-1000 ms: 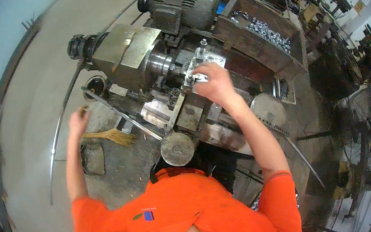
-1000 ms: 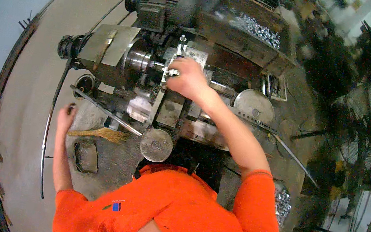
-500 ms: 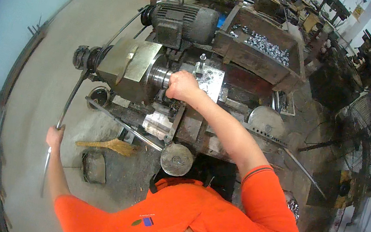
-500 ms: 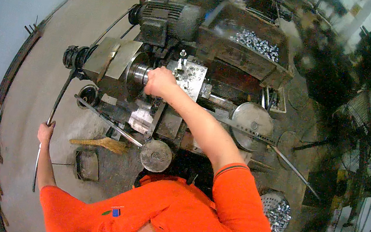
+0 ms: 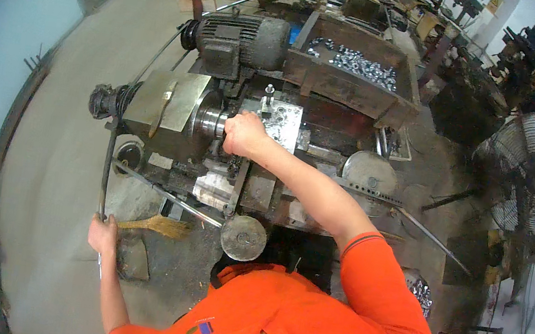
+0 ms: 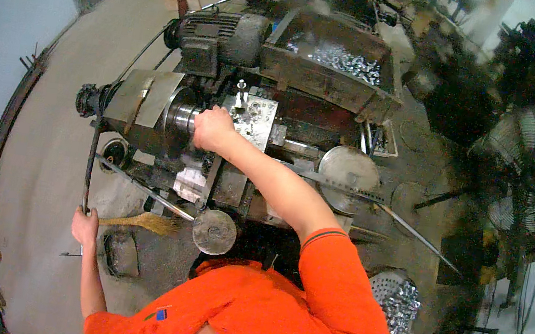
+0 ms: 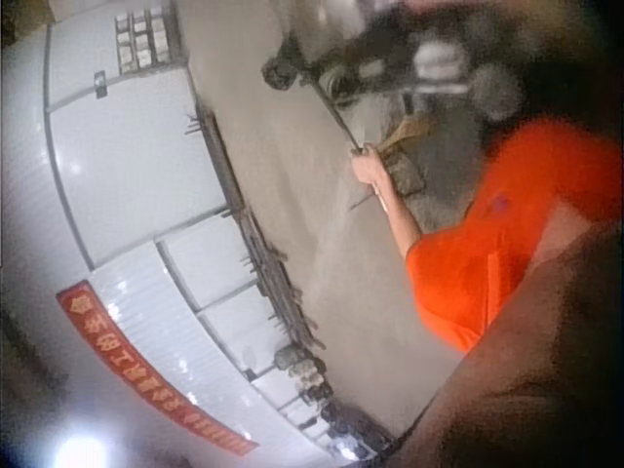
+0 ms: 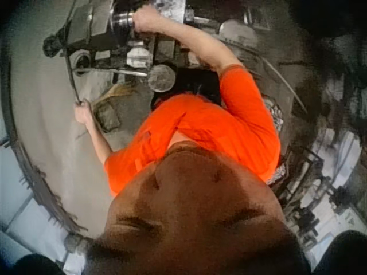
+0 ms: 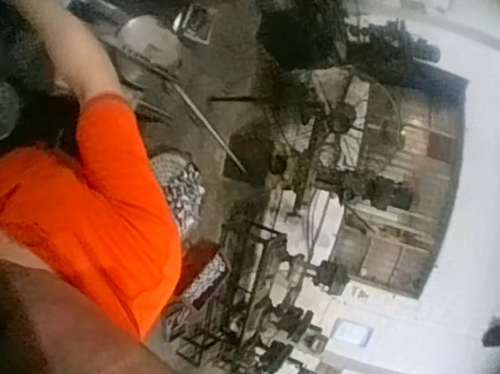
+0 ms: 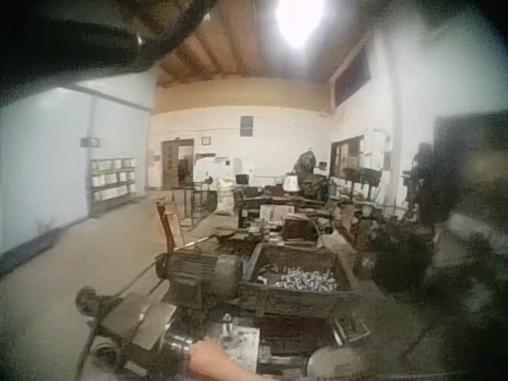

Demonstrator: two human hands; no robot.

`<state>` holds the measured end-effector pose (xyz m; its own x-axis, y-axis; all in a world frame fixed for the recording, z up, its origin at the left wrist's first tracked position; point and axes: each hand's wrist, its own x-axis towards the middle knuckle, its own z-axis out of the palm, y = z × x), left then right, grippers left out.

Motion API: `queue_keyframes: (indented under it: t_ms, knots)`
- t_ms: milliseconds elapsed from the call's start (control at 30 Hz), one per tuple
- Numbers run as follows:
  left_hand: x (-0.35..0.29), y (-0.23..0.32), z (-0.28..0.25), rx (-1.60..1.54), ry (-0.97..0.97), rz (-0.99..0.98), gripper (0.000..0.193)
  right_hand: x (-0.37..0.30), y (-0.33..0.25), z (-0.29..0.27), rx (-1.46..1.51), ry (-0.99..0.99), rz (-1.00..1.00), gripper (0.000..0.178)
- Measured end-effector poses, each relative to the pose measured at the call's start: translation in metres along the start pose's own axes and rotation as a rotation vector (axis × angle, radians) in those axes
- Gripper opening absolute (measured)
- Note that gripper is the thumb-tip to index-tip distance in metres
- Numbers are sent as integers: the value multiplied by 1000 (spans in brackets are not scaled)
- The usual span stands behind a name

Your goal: The person operates a metal turning machine in a workshop, repeatedly loading small metal pieces into the machine, adjusting controls, and removing finished pieces. The person places the finished pieces into a nearby container.

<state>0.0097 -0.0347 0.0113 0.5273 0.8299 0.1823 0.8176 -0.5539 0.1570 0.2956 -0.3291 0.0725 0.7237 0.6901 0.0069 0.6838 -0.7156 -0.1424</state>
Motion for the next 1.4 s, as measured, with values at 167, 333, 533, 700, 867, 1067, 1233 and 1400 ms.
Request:
queue_keyframes:
  t_ms: [167,333,533,700,867,1067,1233,1400]
  knots:
    - [-3,-21,10,73,7,7,45,-40,40,-72,126,124,170,25]
    - [18,-3,15,3,-9,37,40,-63,162,-109,-23,337,320,30]
    - [41,-25,32,85,107,403,46,-119,163,-101,158,479,254,51]
    - [7,31,-26,-166,-92,605,34,-243,194,-46,219,570,418,41]
    - [-20,86,-20,-501,-309,791,31,-395,204,-13,245,529,849,35]
    - [-55,175,-18,-519,-471,1007,31,-566,172,53,113,177,1303,28]
    - [-62,198,-15,-406,-571,1026,31,-636,142,168,58,31,1294,15]
    - [-68,186,-16,-308,-560,1025,36,-602,127,164,192,-250,1344,21]
